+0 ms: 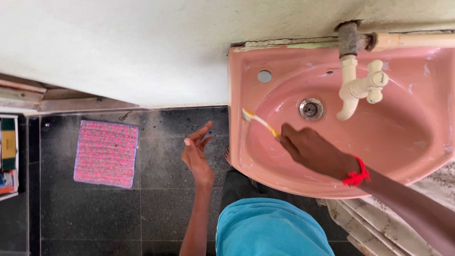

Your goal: The person cleans a pink bathroom sink and the surrounding wall area using a toothbrush.

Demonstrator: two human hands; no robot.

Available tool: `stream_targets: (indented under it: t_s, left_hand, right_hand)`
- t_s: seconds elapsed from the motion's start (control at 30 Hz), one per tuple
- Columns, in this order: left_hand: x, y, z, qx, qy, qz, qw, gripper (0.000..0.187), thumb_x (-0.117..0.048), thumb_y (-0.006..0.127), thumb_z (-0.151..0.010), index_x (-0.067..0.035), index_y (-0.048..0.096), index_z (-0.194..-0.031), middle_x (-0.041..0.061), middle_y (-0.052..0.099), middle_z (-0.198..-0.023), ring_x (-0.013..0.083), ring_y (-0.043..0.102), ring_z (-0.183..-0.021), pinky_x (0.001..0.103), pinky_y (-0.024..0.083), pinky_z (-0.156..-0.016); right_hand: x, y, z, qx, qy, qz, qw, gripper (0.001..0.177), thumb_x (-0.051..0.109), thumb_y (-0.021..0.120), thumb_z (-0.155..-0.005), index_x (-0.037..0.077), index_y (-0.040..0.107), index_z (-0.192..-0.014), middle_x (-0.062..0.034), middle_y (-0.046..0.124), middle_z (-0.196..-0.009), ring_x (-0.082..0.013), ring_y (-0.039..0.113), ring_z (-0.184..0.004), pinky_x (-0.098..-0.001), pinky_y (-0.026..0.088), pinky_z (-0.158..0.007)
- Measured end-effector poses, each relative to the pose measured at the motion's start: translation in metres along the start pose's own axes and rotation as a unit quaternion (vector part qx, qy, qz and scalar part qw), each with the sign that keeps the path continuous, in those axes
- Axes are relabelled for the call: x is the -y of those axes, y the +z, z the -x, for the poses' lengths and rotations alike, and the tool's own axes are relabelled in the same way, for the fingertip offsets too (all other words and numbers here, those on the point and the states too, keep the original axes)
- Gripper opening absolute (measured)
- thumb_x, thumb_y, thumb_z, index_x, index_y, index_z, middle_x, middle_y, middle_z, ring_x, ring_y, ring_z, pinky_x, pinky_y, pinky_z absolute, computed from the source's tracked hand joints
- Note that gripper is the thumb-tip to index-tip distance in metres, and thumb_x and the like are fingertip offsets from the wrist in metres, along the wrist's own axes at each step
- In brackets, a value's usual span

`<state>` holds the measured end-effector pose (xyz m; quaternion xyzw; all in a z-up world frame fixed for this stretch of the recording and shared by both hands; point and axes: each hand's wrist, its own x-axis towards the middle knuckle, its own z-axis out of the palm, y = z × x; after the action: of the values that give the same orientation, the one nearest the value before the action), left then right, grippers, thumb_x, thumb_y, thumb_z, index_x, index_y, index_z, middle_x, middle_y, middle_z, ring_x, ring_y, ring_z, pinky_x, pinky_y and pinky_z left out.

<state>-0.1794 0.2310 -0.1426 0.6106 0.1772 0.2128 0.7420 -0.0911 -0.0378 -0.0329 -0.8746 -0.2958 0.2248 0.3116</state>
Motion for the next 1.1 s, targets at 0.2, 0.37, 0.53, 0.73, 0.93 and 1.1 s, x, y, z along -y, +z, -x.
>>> stream_targets:
  t_s: [0.2,0.37,0.53,0.73,0.93,1.1]
  left_hand:
    - [0.002,-0.004,0.009,-0.020,0.006,-0.011,1.000,0.060,-0.054,0.032,-0.111,-0.005,0.067,-0.113,0.021,0.072,-0.129,0.0300,0.067,-0.126,0.045,0.055,-0.100]
    - [0.004,0.007,0.015,-0.019,0.005,-0.012,1.000,0.060,-0.052,0.030,-0.112,-0.005,0.067,-0.114,0.020,0.072,-0.129,0.0294,0.067,-0.125,0.045,0.056,-0.100]
    - [0.003,0.006,0.028,-0.034,0.011,-0.023,0.999,0.061,-0.053,0.030,-0.112,-0.004,0.067,-0.117,0.021,0.071,-0.131,0.0294,0.066,-0.125,0.044,0.053,-0.101]
    - [0.011,0.004,0.046,-0.063,-0.003,-0.018,0.998,0.061,-0.053,0.030,-0.112,-0.005,0.067,-0.118,0.019,0.071,-0.131,0.0294,0.066,-0.126,0.045,0.054,-0.101]
    - [0.007,0.006,0.031,-0.017,0.011,-0.059,0.998,0.077,-0.067,0.030,-0.106,-0.008,0.039,-0.154,0.016,0.037,-0.166,0.0316,0.041,-0.151,0.050,0.044,-0.115]
    - [-0.010,0.020,0.031,0.105,0.062,-0.040,0.992,0.094,-0.075,0.030,-0.104,-0.007,0.014,-0.168,0.016,0.013,-0.177,0.0334,0.016,-0.164,0.052,0.021,-0.129]
  right_hand:
    - [0.006,0.021,0.047,0.114,-0.019,0.044,0.992,0.020,0.023,0.060,-0.097,0.005,0.051,-0.095,-0.0195,0.060,-0.061,-0.0410,0.064,-0.059,-0.0546,0.045,-0.055]
    - [0.011,0.018,0.077,0.094,-0.029,0.163,0.982,0.017,0.024,0.061,-0.092,0.008,0.053,-0.094,-0.0134,0.065,-0.071,-0.0383,0.065,-0.061,-0.0511,0.049,-0.052]
    - [0.016,0.014,0.093,0.044,0.029,0.183,0.982,0.018,0.026,0.063,-0.093,0.009,0.058,-0.092,-0.0114,0.065,-0.067,-0.0357,0.065,-0.060,-0.0483,0.050,-0.052]
    - [0.027,0.039,0.096,-0.083,-0.025,0.071,0.994,0.016,0.015,0.066,-0.089,0.004,0.066,-0.101,-0.0123,0.067,-0.075,-0.0336,0.066,-0.061,-0.0445,0.052,-0.053]
    - [0.033,0.082,0.111,-0.139,0.058,0.045,0.988,0.016,0.014,0.067,-0.090,0.003,0.065,-0.101,-0.0167,0.067,-0.075,-0.0391,0.065,-0.063,-0.0482,0.049,-0.054]
    - [0.048,0.099,0.127,-0.125,0.276,0.039,0.952,0.014,0.018,0.066,-0.092,0.007,0.062,-0.097,-0.0173,0.067,-0.063,-0.0387,0.066,-0.057,-0.0504,0.048,-0.054]
